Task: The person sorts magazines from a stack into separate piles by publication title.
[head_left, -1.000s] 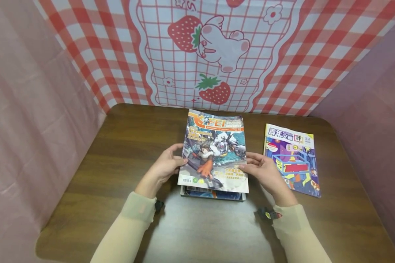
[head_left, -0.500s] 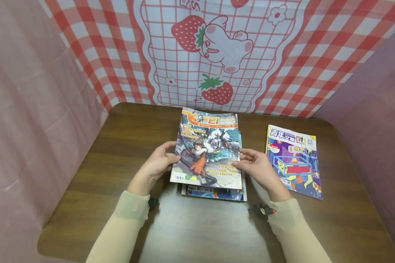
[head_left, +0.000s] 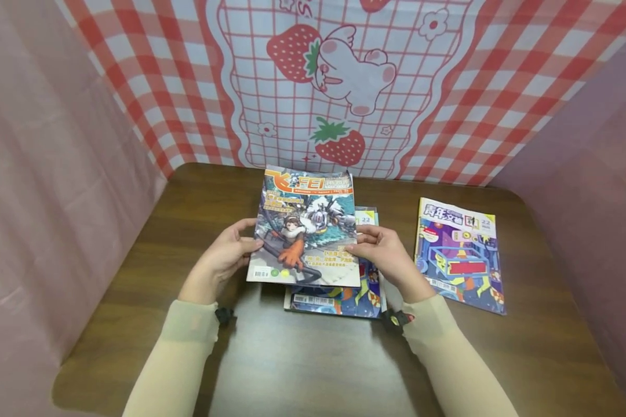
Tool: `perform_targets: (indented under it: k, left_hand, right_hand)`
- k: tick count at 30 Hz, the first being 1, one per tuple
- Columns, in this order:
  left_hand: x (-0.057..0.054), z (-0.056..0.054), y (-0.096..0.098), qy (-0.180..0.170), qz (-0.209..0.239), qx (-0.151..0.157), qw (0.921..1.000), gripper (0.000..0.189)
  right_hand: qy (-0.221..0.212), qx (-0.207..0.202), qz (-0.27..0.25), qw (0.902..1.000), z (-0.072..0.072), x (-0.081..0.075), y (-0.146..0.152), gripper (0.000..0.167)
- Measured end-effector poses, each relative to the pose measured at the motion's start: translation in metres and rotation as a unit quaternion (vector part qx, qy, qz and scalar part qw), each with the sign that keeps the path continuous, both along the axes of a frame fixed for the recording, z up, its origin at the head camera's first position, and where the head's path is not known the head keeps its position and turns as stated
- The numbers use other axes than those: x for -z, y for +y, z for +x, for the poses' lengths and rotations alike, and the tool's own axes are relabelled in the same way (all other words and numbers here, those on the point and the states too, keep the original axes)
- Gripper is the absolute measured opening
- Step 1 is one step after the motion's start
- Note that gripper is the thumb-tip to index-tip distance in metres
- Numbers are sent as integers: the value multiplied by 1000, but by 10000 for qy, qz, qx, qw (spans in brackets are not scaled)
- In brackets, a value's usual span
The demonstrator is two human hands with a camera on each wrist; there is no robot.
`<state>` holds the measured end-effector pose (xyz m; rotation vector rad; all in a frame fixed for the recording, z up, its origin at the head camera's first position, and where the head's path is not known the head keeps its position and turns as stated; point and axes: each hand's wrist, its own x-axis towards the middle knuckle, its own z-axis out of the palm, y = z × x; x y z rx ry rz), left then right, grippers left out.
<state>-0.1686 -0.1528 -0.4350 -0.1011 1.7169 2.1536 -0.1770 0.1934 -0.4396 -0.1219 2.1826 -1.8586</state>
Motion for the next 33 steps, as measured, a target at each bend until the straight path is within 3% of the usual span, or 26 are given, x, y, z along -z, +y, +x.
perform_targets:
  k: [10, 21, 33]
  left_hand:
    - [-4, -4, -31, 22, 210, -57, 9998, 60]
    - [-2, -5, -58, 30, 321, -138, 9994, 61]
    - [-6, -8, -88, -61, 280, -126, 9995, 61]
  right_hand:
    - [-132, -42, -222, 9997, -14, -2, -34, 60]
    - [-310, -197, -4, 9993, -27, -7, -59, 61]
    - [-339, -240, 67, 9991, -38, -8, -94, 59]
